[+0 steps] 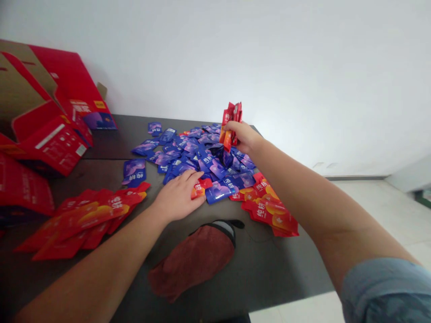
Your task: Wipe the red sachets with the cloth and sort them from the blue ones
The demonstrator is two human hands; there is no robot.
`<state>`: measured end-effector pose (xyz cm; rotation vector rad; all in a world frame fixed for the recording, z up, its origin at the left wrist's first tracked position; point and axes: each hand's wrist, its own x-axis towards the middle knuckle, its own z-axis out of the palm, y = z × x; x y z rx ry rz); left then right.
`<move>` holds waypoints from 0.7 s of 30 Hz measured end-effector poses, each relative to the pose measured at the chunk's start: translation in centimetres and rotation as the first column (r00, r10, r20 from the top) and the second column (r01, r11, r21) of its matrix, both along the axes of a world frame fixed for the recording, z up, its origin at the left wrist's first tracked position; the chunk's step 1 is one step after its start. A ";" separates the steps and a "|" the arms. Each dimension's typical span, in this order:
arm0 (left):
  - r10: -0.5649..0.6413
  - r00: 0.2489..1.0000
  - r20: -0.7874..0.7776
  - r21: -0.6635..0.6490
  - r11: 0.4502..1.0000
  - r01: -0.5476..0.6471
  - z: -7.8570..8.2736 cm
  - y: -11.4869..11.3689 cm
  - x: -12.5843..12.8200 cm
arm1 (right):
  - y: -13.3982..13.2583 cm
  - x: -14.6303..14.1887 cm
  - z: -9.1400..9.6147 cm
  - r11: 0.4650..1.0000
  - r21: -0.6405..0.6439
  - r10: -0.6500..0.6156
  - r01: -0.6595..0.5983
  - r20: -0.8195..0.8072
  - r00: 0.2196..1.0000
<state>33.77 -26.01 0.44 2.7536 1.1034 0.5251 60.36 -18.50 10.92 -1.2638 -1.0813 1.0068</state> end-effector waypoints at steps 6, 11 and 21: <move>0.001 1.000 -0.015 0.005 1.000 -0.001 0.1 0.1 0.0 | -7.7 2.9 3.0 0.996 -0.047 0.083 -0.076 0.166 0.983; -0.004 1.000 -0.011 0.003 1.000 0.004 0.1 0.1 -0.1 | -14.7 5.9 2.1 0.898 -0.408 0.376 -0.165 0.517 0.769; -0.017 1.000 0.004 0.014 1.000 0.017 0.0 0.1 -0.2 | -18.9 6.5 -4.1 0.944 -0.326 0.322 0.049 0.944 0.076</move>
